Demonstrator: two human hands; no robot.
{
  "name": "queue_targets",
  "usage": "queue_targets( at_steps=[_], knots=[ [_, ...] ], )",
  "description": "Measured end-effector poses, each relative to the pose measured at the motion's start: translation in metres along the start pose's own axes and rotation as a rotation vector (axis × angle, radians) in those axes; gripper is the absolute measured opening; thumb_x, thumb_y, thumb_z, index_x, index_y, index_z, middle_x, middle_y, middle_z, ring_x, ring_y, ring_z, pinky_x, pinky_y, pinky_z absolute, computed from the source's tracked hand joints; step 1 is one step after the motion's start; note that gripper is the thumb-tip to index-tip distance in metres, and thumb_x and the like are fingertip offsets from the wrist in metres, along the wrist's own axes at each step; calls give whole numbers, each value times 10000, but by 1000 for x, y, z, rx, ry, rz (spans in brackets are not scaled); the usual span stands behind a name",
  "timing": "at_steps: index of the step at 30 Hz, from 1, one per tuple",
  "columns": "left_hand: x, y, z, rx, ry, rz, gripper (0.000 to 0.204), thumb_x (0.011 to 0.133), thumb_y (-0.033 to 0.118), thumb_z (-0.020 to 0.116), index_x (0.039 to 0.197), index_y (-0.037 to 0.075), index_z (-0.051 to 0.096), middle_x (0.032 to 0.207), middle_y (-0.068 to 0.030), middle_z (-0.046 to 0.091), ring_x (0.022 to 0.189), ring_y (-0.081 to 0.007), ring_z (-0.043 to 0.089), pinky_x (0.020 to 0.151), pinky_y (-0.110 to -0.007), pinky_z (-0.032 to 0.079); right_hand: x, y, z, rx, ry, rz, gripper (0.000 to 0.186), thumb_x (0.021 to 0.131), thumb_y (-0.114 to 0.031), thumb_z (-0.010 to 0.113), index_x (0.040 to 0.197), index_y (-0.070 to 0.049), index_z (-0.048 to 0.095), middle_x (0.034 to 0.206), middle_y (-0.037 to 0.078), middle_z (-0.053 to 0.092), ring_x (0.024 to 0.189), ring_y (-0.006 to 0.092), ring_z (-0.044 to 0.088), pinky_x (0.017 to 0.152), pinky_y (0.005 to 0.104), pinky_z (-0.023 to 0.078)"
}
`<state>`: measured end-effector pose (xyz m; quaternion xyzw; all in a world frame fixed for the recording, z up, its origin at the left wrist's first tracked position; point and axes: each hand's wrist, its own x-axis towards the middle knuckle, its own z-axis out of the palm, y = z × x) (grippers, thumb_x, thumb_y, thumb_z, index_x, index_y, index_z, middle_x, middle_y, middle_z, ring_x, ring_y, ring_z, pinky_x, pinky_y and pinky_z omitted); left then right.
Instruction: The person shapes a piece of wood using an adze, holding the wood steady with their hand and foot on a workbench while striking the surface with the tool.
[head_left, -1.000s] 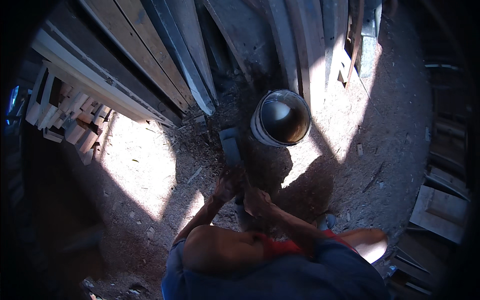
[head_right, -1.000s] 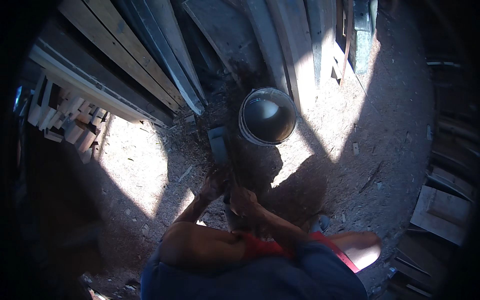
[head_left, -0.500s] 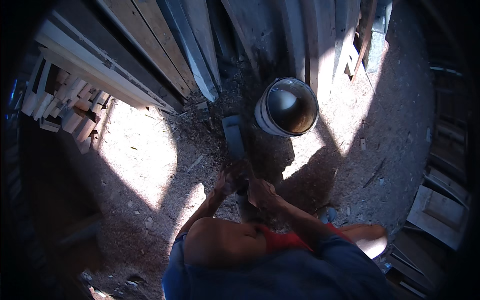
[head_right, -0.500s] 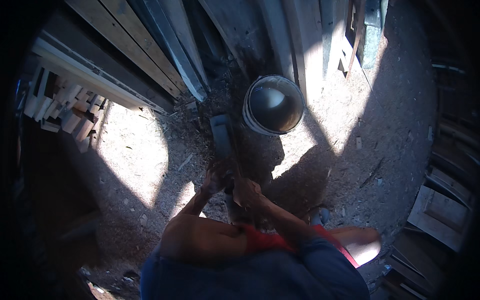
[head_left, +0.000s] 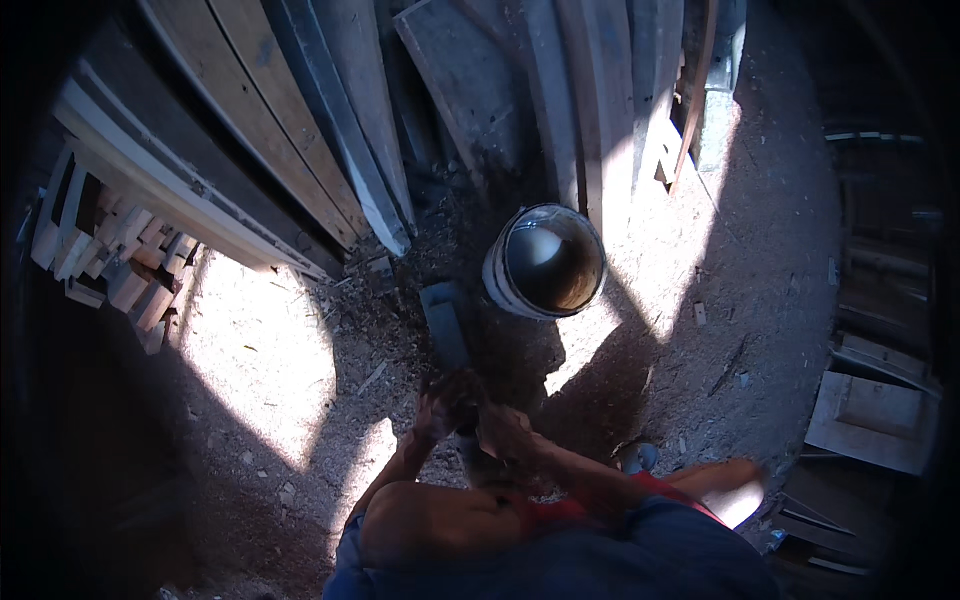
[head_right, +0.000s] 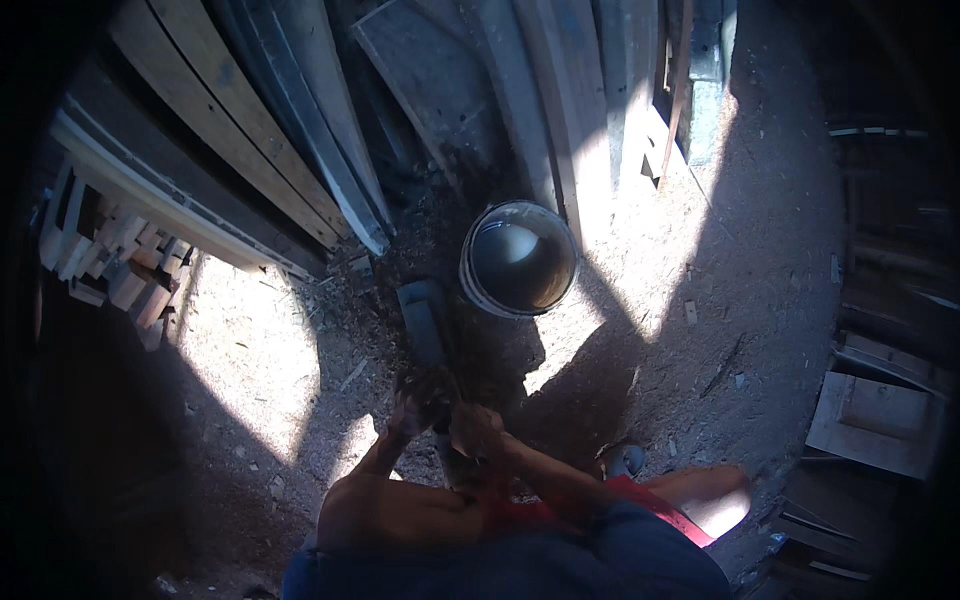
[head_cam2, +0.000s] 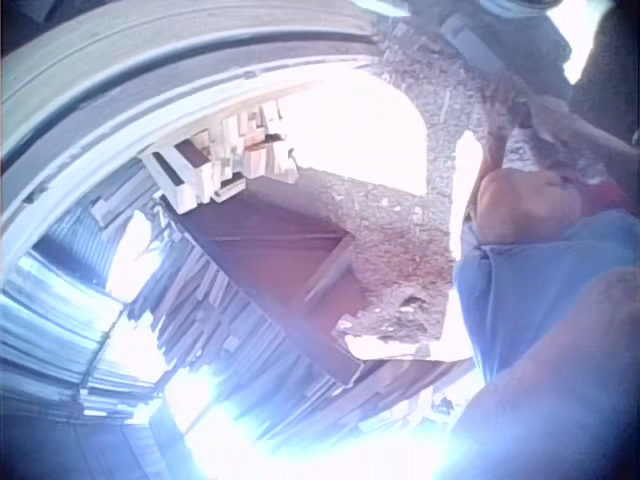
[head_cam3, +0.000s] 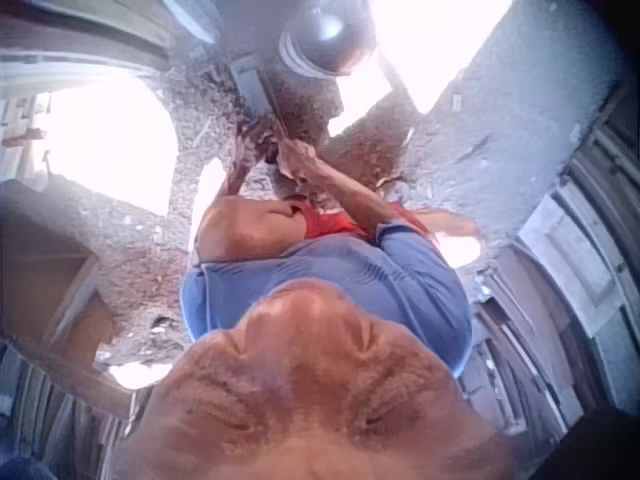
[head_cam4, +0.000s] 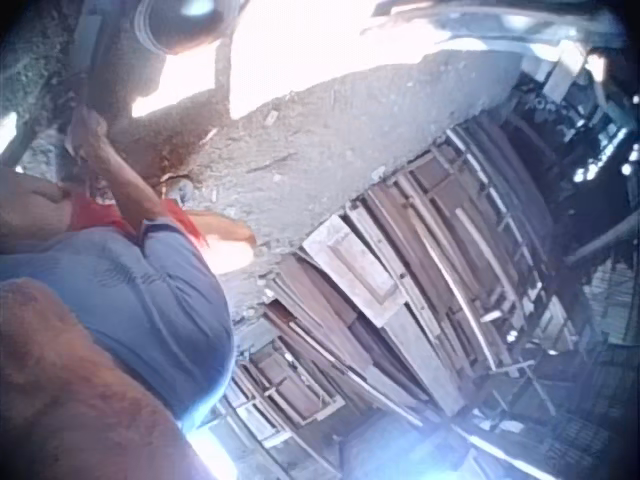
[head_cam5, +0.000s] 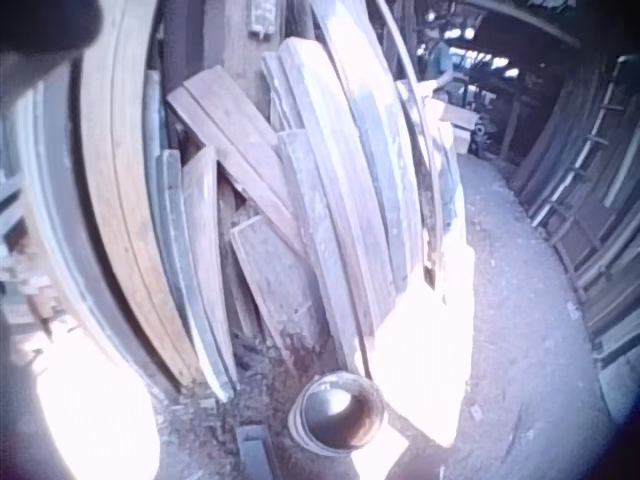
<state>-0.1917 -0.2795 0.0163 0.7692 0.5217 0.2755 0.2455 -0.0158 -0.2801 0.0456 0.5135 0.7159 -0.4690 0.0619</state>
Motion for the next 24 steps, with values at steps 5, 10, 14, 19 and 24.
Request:
queue_targets(
  at_steps=[5,10,14,19,24],
  knots=[
    [64,-87,-5,49,101,148,370,806,231,738,1160,139,683,1199,-92,688,1083,-270,652,1010,-474,403,105,19,-11,21,-4,-80,486,794,-206,694,1224,-40,540,867,129,664,660,272,650,589,379,551],
    [79,-60,-30,-38,-115,-147,425,797,278,752,1196,155,673,1170,-108,690,1070,-306,650,963,-484,445,65,-48,-98,56,79,-55,495,882,-226,615,1326,-43,500,931,162,669,724,323,662,656,438,549],
    [2,-54,12,74,5,-22,474,785,311,763,1226,169,664,1155,-115,691,1057,-329,651,929,-482,475,11,-19,-33,16,87,-10,340,947,-283,558,1210,-69,572,825,118,637,683,277,631,627,412,527],
    [30,-112,22,103,-59,24,534,770,352,778,1262,186,654,1136,-124,693,1042,-358,652,886,-479,514,99,70,67,338,66,-93,384,940,-176,550,1316,-102,557,778,70,673,609,240,624,550,400,511],
    [116,-74,-55,-137,-346,-453,526,767,335,775,1262,200,659,1180,-138,679,1069,-384,618,957,-544,450,96,-39,-68,198,337,-124,370,940,-207,579,1292,-94,564,779,108,642,628,267,604,585,401,525]
  ],
)
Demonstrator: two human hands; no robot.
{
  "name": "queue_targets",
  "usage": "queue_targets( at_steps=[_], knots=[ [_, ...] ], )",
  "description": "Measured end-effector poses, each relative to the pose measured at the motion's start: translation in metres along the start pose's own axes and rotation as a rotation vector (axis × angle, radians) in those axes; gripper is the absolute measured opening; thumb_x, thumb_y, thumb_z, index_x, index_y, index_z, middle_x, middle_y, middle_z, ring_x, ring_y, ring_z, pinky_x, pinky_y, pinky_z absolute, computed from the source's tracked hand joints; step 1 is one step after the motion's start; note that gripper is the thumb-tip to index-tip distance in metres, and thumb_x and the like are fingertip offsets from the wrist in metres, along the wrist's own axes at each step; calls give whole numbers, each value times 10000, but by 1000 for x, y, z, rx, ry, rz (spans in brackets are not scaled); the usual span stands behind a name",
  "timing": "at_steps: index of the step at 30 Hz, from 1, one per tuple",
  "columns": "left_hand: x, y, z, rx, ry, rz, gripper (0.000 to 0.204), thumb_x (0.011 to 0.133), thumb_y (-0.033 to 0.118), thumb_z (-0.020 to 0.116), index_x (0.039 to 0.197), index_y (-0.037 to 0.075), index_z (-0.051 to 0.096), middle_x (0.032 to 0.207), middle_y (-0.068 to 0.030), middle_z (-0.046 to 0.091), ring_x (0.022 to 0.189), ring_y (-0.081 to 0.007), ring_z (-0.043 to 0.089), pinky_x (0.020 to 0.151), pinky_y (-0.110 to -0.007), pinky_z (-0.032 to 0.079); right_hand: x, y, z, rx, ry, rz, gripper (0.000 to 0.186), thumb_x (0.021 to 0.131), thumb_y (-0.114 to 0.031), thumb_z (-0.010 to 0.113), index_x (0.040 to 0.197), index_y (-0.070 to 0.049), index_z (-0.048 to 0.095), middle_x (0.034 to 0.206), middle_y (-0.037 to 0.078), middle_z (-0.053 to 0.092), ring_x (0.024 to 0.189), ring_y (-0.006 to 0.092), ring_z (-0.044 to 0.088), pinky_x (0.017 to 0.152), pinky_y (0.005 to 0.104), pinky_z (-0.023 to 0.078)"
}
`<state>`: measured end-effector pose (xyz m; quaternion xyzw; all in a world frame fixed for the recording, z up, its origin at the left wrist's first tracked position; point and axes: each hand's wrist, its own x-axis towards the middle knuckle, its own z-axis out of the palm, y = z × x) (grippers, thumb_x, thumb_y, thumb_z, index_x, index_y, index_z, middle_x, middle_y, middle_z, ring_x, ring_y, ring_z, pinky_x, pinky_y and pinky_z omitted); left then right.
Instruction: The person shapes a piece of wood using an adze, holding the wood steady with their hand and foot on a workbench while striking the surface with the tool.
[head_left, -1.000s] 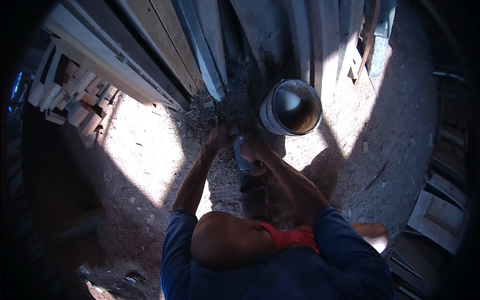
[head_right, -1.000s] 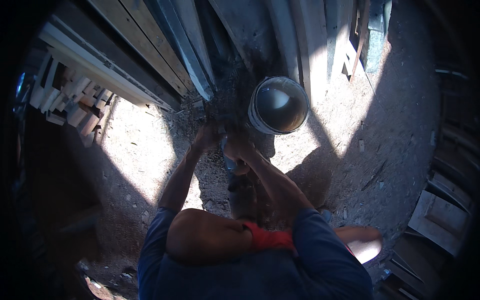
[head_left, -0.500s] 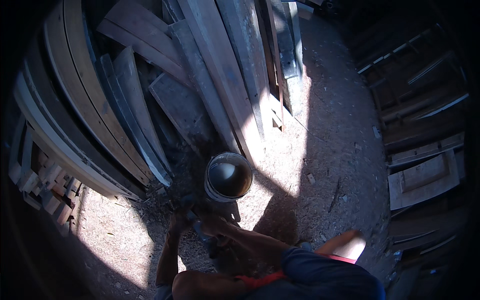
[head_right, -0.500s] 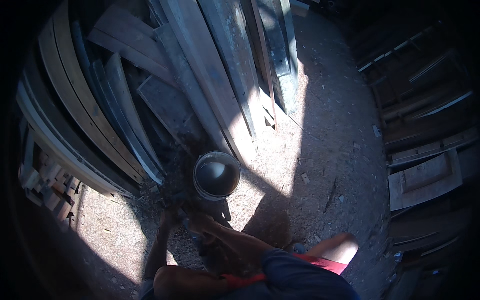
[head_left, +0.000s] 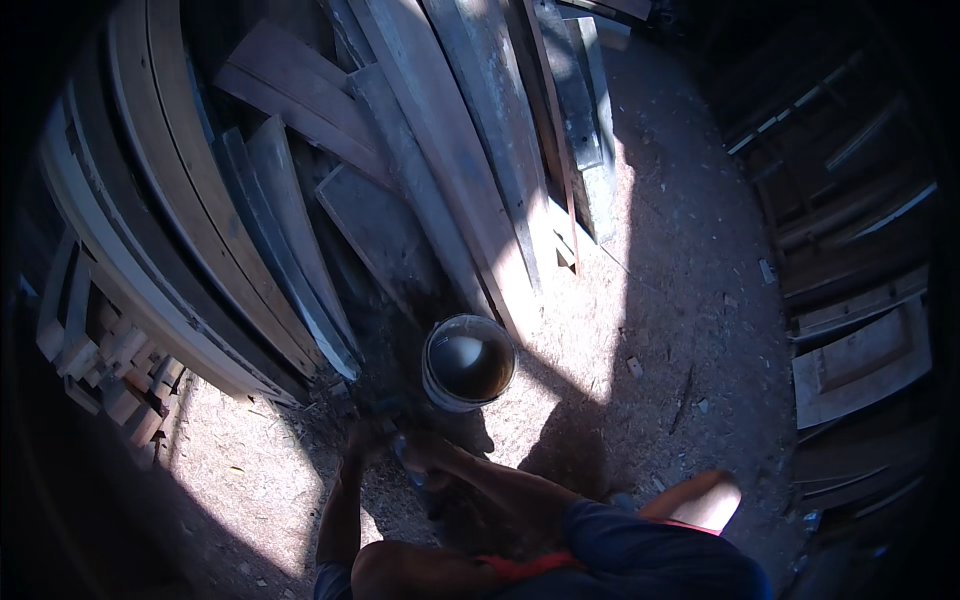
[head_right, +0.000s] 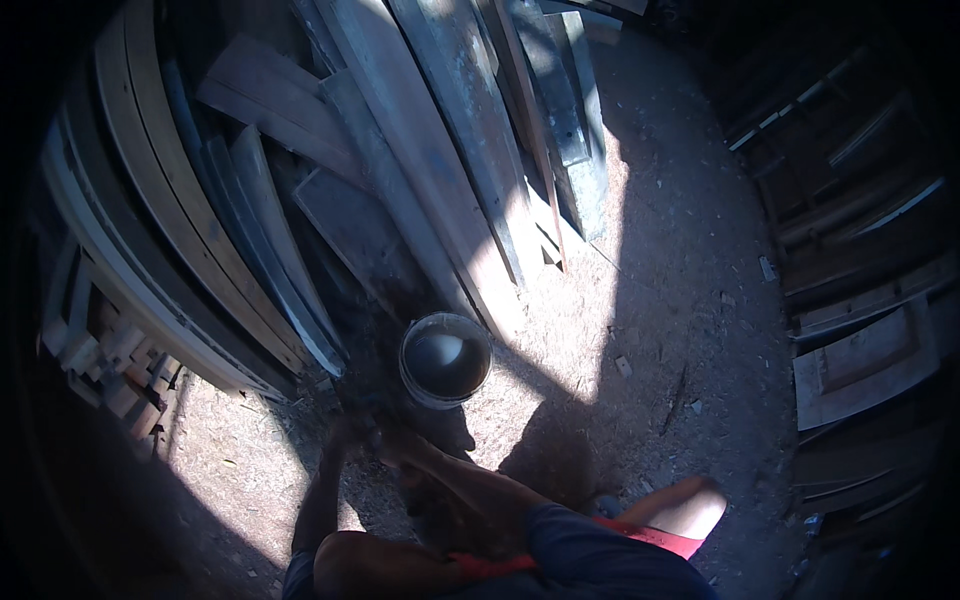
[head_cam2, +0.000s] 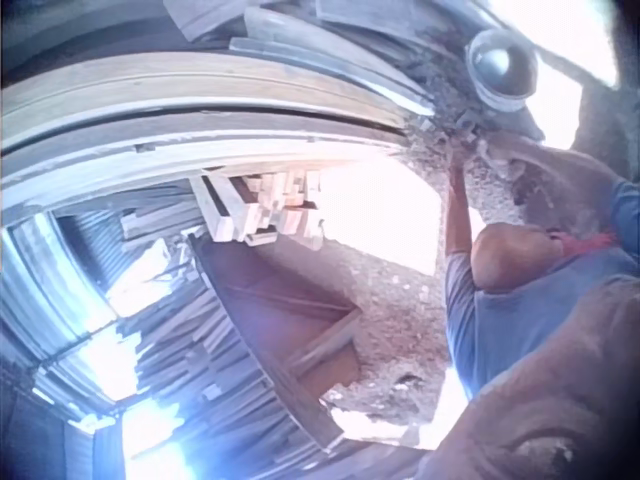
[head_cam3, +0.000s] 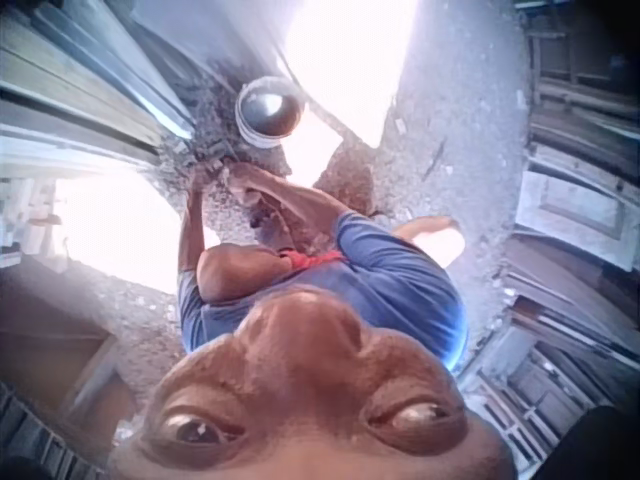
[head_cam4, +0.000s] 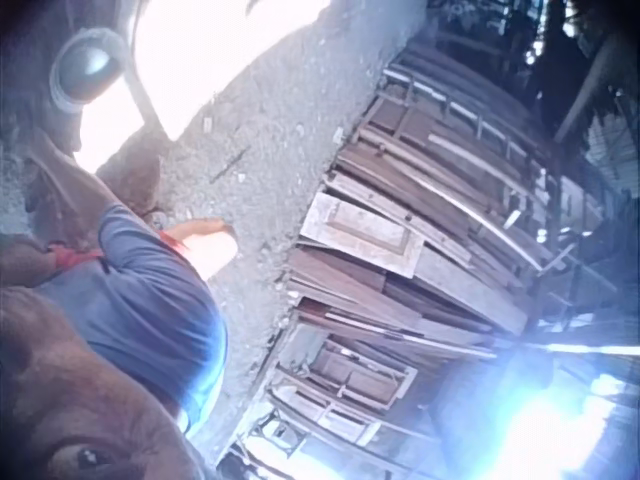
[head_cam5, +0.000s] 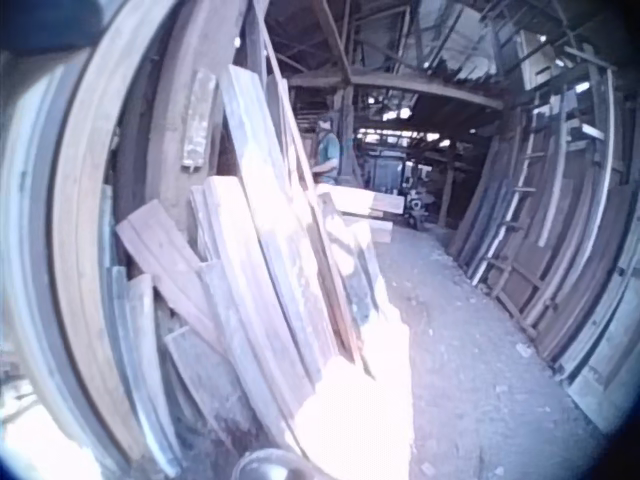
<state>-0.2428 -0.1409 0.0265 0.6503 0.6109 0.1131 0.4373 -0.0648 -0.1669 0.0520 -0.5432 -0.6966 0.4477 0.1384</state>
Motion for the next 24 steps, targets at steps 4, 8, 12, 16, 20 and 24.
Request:
queue_targets(
  at_steps=[4,8,12,16,20,24],
  knots=[
    [-45,-27,63,352,337,460,585,801,285,745,1342,132,585,1258,-142,642,1214,-372,569,1046,-516,427,-76,7,-11,-107,-196,76,471,893,-193,603,1349,-119,512,890,143,661,749,317,642,672,437,541],
    [-66,-46,91,378,435,456,542,788,285,755,1287,119,624,1247,-143,649,1260,-378,534,1093,-554,362,-108,21,25,-177,-269,77,584,847,-179,627,1405,-144,460,1001,179,680,871,368,680,760,474,558],
    [-13,6,21,77,262,297,469,750,188,791,1209,181,696,1101,-150,710,1083,-346,654,953,-453,514,-19,30,10,-164,-340,102,695,794,-108,610,1452,-150,390,1013,221,684,897,437,682,798,514,555],
    [-22,5,3,169,136,217,573,739,298,818,1271,166,650,1217,-120,665,1196,-327,579,1010,-491,449,-13,0,-6,-83,-354,102,725,773,-56,601,1456,-136,372,973,244,680,830,442,669,754,512,546],
    [-80,-12,86,184,365,560,556,736,276,814,1256,170,648,1270,-109,636,1241,-343,542,1034,-524,415,-103,14,5,-121,-241,122,676,790,-79,642,1430,-122,426,978,239,683,764,361,678,679,464,550],
    [-65,-54,87,80,285,533,390,761,147,740,1144,122,673,1223,-149,642,1201,-363,567,1009,-521,440,-87,11,15,-140,-204,52,660,800,-90,666,1419,-89,437,1032,237,675,761,325,687,650,440,557]
  ],
)
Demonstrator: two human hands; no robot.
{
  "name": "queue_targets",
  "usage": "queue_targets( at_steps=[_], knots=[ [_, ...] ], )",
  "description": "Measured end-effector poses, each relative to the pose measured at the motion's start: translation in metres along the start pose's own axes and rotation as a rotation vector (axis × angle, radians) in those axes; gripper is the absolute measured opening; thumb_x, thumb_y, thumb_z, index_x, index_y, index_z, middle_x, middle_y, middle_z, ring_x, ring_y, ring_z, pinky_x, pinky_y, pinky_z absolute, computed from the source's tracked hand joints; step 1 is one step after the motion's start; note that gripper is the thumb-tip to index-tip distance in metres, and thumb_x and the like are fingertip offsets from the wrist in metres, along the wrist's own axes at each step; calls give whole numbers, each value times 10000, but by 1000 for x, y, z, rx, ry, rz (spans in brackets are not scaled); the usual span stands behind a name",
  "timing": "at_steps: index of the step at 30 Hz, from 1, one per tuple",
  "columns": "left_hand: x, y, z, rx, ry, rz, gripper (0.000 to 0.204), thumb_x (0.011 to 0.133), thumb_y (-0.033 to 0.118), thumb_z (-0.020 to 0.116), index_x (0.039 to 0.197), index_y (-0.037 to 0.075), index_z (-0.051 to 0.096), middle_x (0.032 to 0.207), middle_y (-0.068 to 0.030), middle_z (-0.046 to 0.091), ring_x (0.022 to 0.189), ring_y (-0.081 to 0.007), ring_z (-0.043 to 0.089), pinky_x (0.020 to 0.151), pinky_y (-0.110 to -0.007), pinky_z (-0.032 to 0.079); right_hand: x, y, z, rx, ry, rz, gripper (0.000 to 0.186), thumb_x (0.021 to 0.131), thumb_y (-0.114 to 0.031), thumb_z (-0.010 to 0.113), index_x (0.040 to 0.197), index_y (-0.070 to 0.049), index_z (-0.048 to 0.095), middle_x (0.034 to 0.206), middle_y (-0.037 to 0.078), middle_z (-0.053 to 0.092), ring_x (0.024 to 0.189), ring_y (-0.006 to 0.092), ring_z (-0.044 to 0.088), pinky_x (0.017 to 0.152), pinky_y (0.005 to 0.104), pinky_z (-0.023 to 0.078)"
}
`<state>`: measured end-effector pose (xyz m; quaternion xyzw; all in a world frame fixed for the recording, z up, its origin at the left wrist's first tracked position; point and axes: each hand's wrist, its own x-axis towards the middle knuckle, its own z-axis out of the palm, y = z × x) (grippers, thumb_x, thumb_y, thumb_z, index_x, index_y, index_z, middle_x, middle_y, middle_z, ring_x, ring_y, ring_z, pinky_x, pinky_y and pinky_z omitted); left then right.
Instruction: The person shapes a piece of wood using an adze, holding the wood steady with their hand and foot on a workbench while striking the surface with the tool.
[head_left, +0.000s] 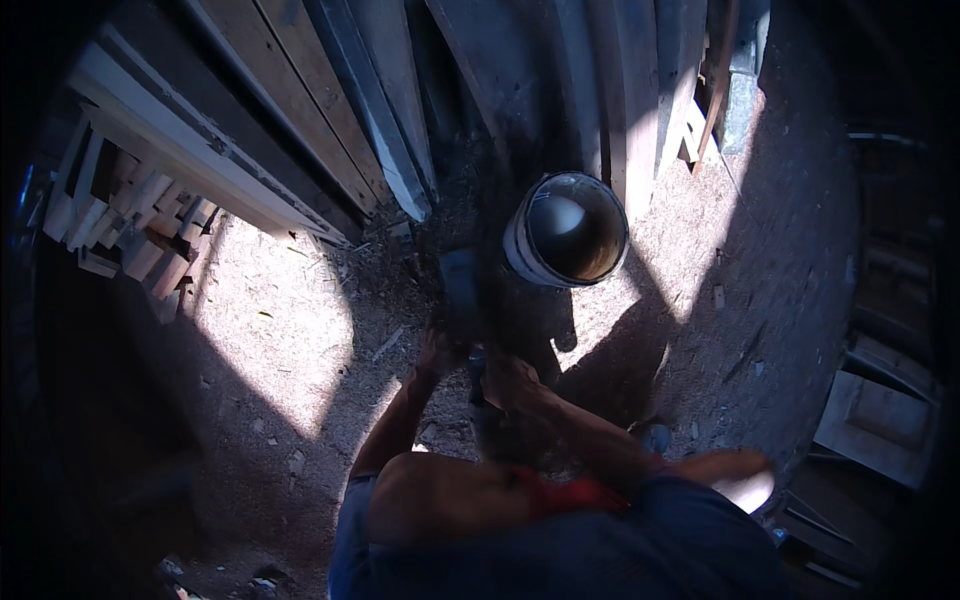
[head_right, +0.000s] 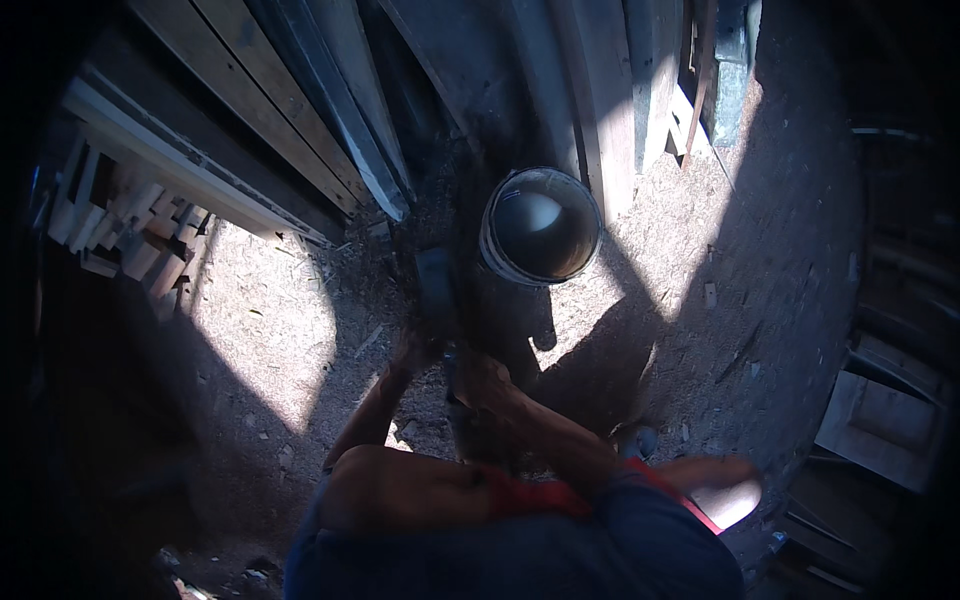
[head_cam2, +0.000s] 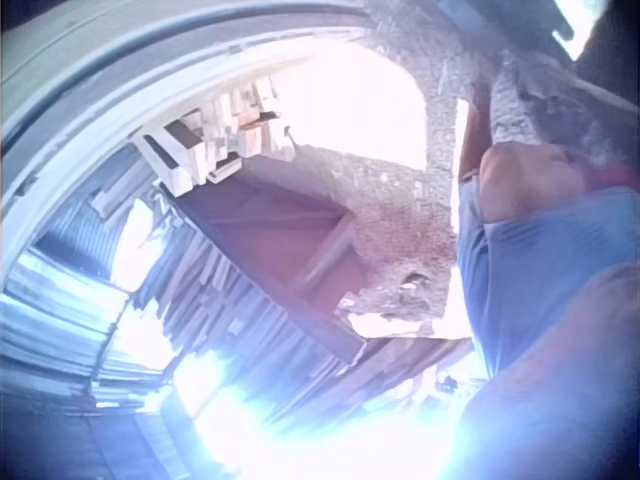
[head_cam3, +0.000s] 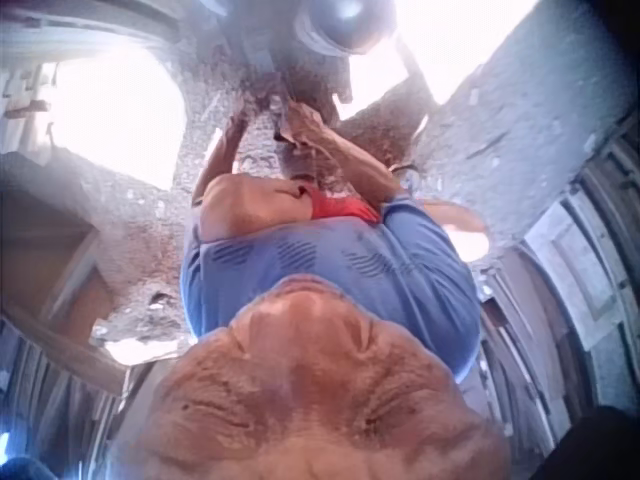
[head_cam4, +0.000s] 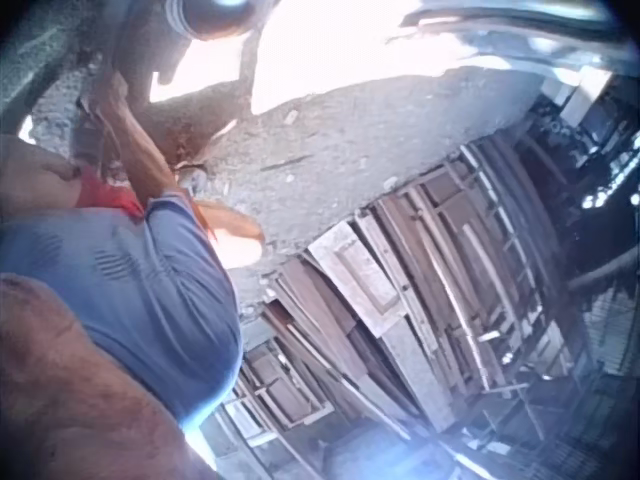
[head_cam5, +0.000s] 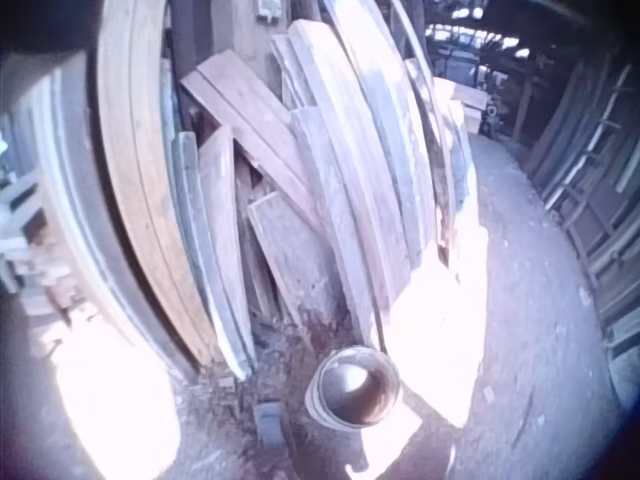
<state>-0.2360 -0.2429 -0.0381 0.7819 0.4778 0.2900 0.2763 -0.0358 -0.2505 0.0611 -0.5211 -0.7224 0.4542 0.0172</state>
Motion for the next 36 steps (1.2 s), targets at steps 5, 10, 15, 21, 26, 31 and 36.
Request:
queue_targets(
  at_steps=[5,10,15,21,26,31,36],
  knots=[
    [78,-23,-45,-63,66,-184,445,799,106,718,1232,65,627,1276,-166,620,1208,-365,568,983,-455,482,91,-20,-63,293,-239,176,607,853,-146,609,1416,-73,396,884,227,686,815,395,690,684,502,557],
    [15,47,-7,-28,88,-43,537,770,134,754,1284,73,610,1351,-130,590,1252,-351,543,1051,-510,423,-12,-6,-25,252,-251,290,719,837,-114,625,1479,-54,305,940,232,679,866,424,676,759,510,540],
    [-1,13,-3,155,83,30,494,735,164,772,1213,113,661,1274,-116,636,1216,-357,562,1056,-519,416,9,28,34,-34,-169,42,896,803,-61,621,1558,-92,141,1033,258,671,963,436,669,816,509,539],
    [92,5,-73,127,-155,-248,515,714,142,765,1208,75,636,1213,-169,644,1109,-413,604,882,-495,527,82,-39,-70,171,-282,181,535,855,-135,573,1369,-42,462,957,255,680,876,376,691,706,494,560],
    [0,56,15,-48,103,-145,541,670,114,813,1194,138,681,1162,-97,702,1246,-266,585,1057,-504,394,-27,11,-6,92,-75,145,623,850,-162,600,1424,-40,392,1044,297,651,969,428,666,832,489,535],
    [44,5,-21,318,108,-18,471,695,150,759,1162,169,705,1217,-93,681,1111,-297,641,1046,-488,401,52,18,-11,-72,-131,-22,694,812,-129,617,1441,-53,336,900,248,689,844,414,689,713,488,560],
    [86,22,-61,19,-196,-330,520,695,242,821,1186,136,686,1192,-138,677,1142,-347,613,1006,-511,457,49,-22,-52,-44,-201,108,582,827,-165,601,1381,-31,483,915,237,699,813,394,693,695,479,557]
  ],
)
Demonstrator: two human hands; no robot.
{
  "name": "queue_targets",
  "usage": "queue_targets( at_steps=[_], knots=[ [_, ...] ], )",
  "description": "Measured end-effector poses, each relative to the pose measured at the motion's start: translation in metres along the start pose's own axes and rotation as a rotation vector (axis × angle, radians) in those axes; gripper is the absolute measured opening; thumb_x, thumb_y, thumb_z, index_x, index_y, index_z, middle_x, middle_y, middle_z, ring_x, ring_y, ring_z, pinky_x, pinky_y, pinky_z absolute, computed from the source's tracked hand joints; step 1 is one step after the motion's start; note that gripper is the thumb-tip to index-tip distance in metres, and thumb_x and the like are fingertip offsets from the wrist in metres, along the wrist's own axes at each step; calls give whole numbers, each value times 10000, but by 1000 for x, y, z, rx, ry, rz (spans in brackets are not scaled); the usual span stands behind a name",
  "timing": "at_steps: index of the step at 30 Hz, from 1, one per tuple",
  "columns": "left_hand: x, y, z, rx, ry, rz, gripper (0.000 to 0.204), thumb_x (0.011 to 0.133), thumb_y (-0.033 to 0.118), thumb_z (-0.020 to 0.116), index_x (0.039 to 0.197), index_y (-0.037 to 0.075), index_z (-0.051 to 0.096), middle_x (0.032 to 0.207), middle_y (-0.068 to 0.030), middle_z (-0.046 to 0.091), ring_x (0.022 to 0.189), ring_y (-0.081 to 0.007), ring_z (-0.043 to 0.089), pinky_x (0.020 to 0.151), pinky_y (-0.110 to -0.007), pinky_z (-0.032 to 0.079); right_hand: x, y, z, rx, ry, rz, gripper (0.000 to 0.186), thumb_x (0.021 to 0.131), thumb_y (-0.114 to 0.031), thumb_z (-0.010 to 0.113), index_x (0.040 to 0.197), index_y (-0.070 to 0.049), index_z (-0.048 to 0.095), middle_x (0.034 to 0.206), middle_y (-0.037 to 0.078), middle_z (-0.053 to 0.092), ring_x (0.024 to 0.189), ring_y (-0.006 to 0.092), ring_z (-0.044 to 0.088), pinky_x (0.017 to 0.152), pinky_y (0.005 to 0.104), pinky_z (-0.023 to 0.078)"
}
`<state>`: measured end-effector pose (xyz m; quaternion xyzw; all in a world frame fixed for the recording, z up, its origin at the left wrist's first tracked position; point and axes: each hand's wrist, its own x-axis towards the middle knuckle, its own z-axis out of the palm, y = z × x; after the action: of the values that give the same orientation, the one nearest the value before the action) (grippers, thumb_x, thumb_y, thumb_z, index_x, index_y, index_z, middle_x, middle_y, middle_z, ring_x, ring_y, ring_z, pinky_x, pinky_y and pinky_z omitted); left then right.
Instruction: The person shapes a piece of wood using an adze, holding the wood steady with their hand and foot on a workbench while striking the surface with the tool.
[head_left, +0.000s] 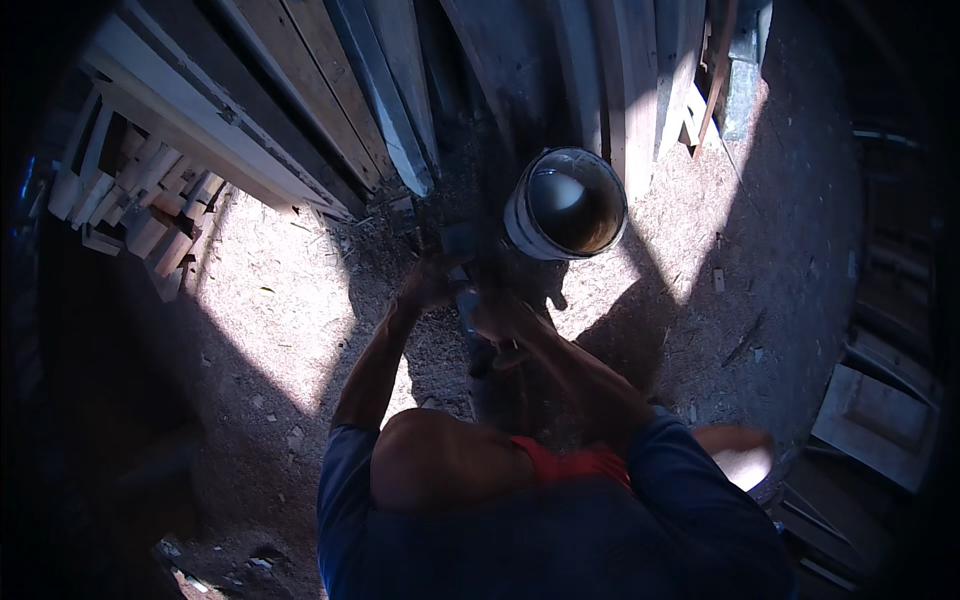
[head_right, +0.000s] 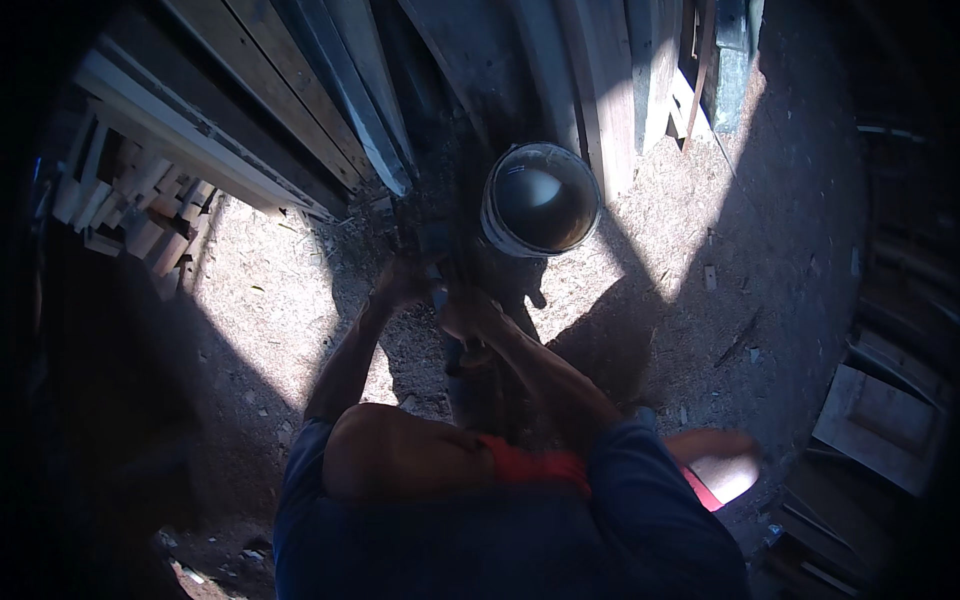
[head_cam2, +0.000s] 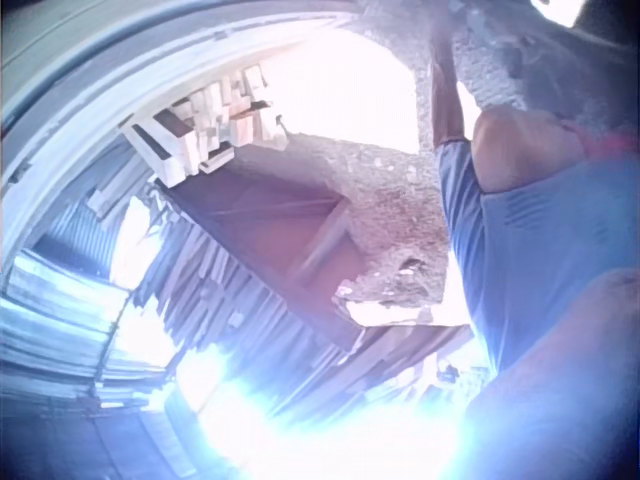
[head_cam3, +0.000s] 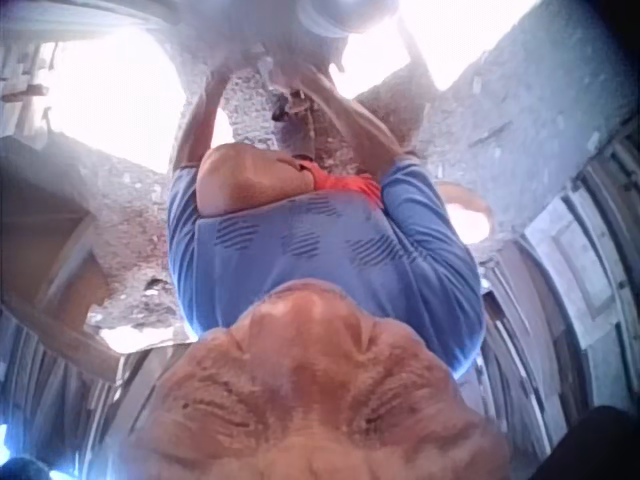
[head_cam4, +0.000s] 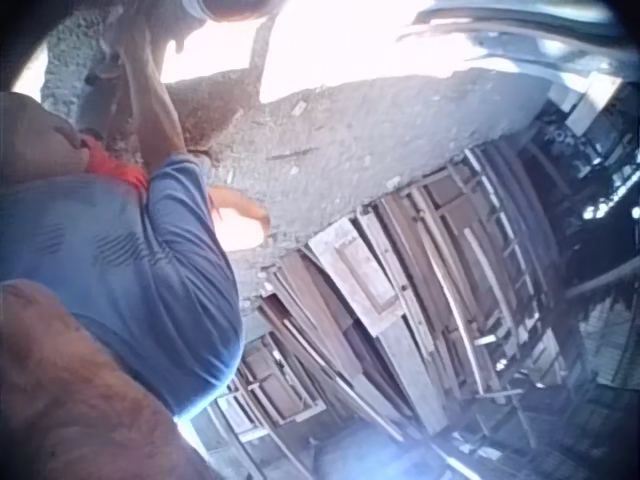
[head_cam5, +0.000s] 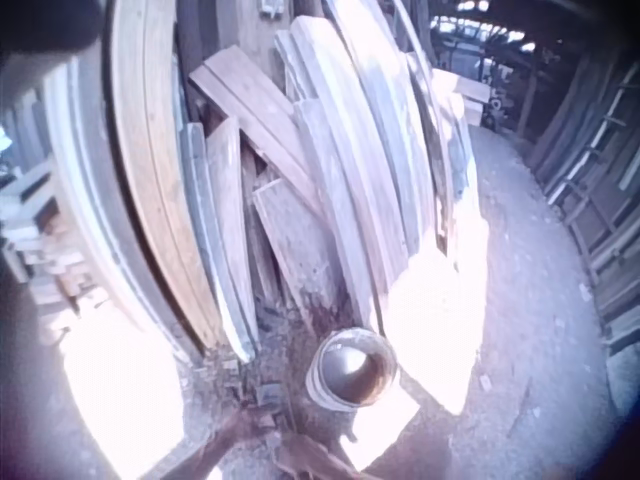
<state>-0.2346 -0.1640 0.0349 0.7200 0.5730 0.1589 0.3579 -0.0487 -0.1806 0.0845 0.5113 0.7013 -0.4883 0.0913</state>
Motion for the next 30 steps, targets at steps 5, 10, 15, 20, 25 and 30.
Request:
queue_targets(
  at_steps=[5,10,15,20,25,30],
  knots=[
    [-66,10,74,33,339,311,512,710,218,803,1203,147,682,1218,-111,673,1159,-343,606,1022,-508,444,-57,35,59,105,228,-108,813,837,-144,591,1547,-129,194,991,272,683,854,437,686,758,512,547],
    [-4,-35,22,155,218,134,524,715,253,808,1211,143,683,1228,-109,665,1198,-364,577,1058,-534,395,15,0,10,81,72,-15,836,828,-77,598,1548,-75,172,1096,271,665,963,395,686,750,489,554],
    [-2,-10,9,104,266,176,511,735,195,759,1236,179,659,1198,-111,670,1125,-331,628,1041,-542,418,1,-4,-17,194,46,-35,820,830,-75,595,1549,-123,204,1173,266,642,1047,413,655,820,516,531],
    [-71,-7,75,105,317,264,415,733,255,768,1140,202,707,1168,-66,694,1142,-293,624,1097,-550,326,-62,14,43,222,44,24,685,827,-89,585,1478,-144,377,1265,246,609,1130,419,618,905,511,507],
    [10,-30,13,266,317,236,469,722,207,756,1180,167,663,1105,-50,704,1113,-296,628,1077,-560,295,25,-6,-25,136,60,-103,595,839,-117,570,1419,-121,435,1283,248,594,1138,451,596,929,535,489],
    [15,22,-32,-152,508,-9,415,827,266,748,1188,85,653,1054,-92,700,1042,-256,648,961,-515,420,10,-11,-52,133,312,-44,626,854,-106,553,1455,-72,378,1205,283,601,1068,455,612,890,553,491]
  ],
)
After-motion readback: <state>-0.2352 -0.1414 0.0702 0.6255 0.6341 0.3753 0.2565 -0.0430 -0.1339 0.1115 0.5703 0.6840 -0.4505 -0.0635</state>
